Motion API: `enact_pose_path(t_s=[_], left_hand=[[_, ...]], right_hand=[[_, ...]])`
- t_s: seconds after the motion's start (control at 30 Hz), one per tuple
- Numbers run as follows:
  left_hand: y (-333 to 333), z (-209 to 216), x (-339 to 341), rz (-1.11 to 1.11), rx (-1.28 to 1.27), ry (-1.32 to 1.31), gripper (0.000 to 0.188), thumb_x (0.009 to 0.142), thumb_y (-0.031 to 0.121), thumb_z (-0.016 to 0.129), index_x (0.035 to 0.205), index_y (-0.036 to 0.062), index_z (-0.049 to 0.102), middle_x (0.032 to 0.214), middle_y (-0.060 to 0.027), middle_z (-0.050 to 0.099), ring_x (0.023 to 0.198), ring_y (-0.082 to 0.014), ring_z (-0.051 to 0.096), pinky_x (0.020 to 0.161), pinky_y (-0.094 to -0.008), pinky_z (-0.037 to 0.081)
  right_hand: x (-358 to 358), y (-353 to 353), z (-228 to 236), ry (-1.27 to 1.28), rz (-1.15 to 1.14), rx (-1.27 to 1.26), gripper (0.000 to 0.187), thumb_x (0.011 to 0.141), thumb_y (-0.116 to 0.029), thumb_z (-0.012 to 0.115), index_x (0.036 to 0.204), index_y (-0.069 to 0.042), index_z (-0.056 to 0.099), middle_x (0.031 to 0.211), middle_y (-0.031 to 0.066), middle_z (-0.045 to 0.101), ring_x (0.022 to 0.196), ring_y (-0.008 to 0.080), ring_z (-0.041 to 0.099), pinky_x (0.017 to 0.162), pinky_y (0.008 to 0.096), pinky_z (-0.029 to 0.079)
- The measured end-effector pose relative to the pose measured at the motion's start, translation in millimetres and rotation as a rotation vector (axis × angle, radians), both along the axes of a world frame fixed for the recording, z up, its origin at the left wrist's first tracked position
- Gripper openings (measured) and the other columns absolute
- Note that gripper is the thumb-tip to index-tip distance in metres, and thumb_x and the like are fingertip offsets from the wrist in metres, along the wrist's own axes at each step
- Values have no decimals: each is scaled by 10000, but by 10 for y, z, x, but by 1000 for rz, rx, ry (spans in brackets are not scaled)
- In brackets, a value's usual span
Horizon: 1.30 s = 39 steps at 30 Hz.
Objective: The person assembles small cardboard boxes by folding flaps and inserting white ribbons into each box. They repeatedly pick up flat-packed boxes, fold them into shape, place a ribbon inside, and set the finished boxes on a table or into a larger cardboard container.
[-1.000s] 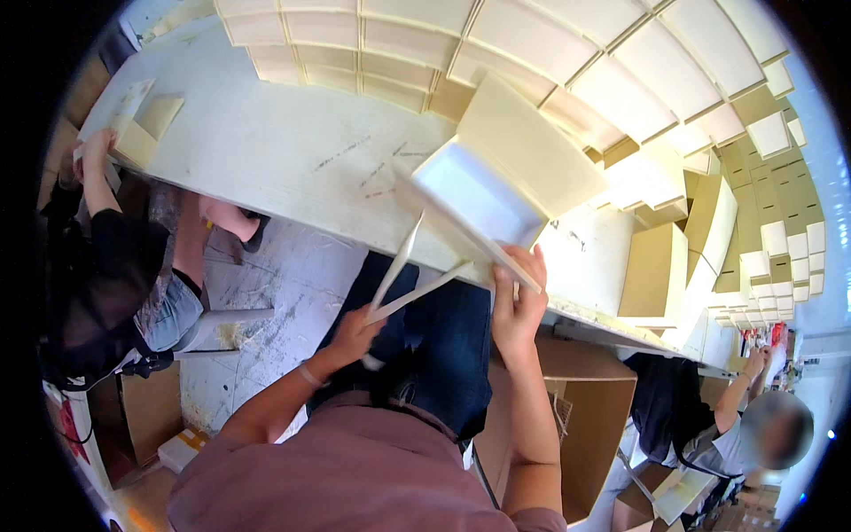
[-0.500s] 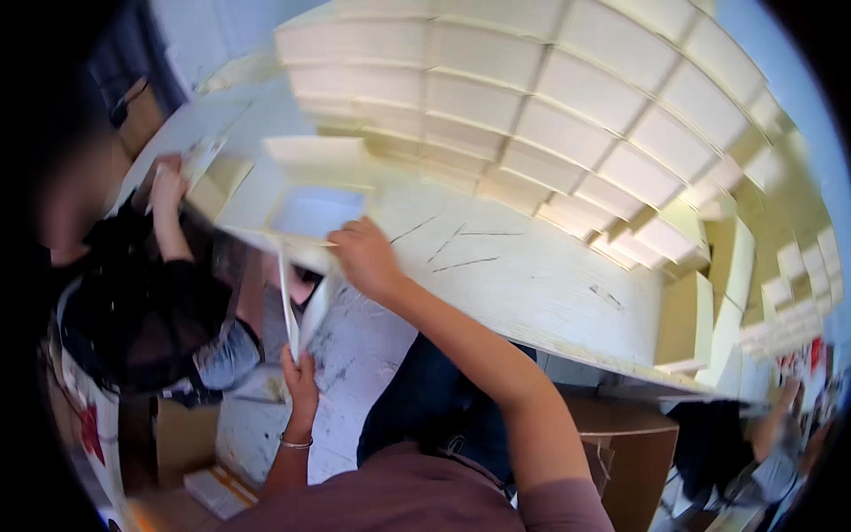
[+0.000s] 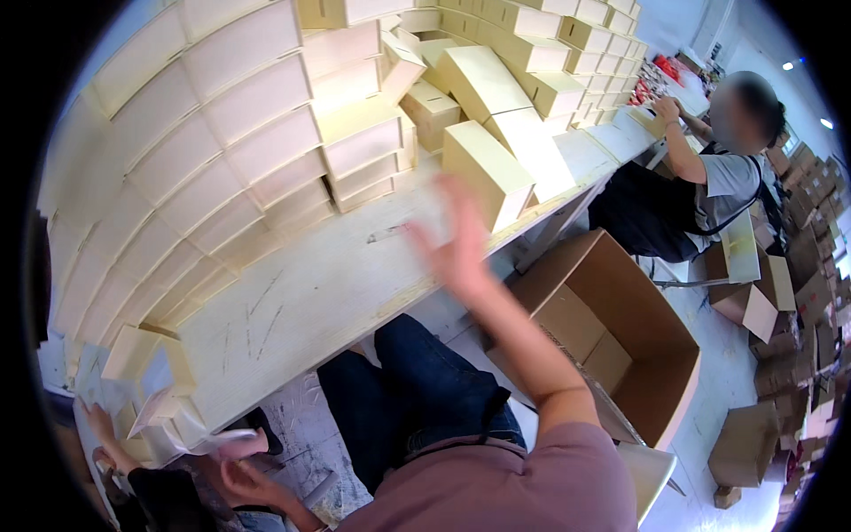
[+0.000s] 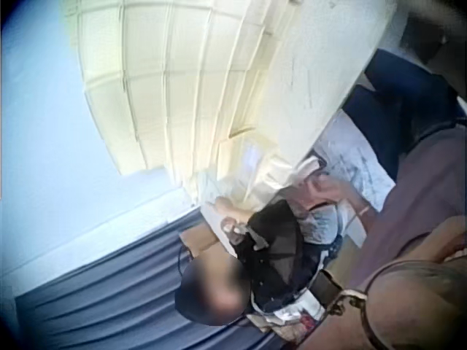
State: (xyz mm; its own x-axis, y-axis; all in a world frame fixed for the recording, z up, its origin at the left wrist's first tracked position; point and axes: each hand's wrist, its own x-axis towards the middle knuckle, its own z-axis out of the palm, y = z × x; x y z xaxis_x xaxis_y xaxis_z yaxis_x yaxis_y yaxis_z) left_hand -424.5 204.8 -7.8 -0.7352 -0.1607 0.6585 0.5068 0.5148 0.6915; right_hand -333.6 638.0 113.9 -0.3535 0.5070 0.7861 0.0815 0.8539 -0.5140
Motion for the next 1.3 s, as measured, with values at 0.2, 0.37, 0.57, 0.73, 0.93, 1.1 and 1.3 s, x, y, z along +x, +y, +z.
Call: enact_pose_path(t_s=[0.2,0.37,0.57,0.73,0.93,1.1,1.3], left_hand=[[1674,660,40,-783,-150,92,182,778,29,526,957,1,501,999,-162,514,944,-295,492,862,-380,380],[2485,1155,144,-1081,-38,103,204,767,2,516,970,-5,496,1022,-162,510,952,-264,486,869,-348,371],[2422,1061,191,-1154,-19,-156,394,794,113,555,1145,-6,422,1157,-169,441,1074,-264,441,926,-357,346],[2210,1188,231,-1221,371,-526,829,706,400,672,1314,36,241,1338,-175,253,1207,-305,331,962,-410,314],[1682,1340,-203,-995,-239,117,1061,586,450,777,1359,40,177,1376,-180,231,1257,-310,282,1004,-406,267],[1321,1237,-314,-916,166,-154,888,633,293,788,1302,19,272,1239,-104,416,1090,-206,456,913,-322,379],[1217,1128,-550,-793,509,-824,555,876,323,520,1289,22,301,1147,-115,493,1039,-164,478,909,-281,356]], right_hand=[[614,750,18,-603,-477,36,590,691,-285,686,1193,-93,443,1049,181,476,940,335,505,784,395,438],[546,759,2,-392,-357,-83,506,698,-217,654,1157,-81,491,925,107,481,739,230,546,639,325,452],[883,512,326,-114,-199,-279,432,690,-167,624,1087,-25,530,879,74,508,706,156,531,653,270,440],[772,228,458,122,436,-1276,466,766,-248,524,1119,54,479,1005,170,562,891,213,559,805,294,442],[-70,-250,-156,-307,948,-1942,467,819,-352,477,1086,31,501,988,150,586,844,192,586,677,291,503],[-454,-492,-80,-1063,1286,-1572,569,862,-492,384,1218,-49,414,1040,155,566,854,228,581,558,326,536],[-468,-654,335,-532,944,-393,612,825,-436,515,1290,-67,367,1249,197,406,1121,315,442,880,395,412]])
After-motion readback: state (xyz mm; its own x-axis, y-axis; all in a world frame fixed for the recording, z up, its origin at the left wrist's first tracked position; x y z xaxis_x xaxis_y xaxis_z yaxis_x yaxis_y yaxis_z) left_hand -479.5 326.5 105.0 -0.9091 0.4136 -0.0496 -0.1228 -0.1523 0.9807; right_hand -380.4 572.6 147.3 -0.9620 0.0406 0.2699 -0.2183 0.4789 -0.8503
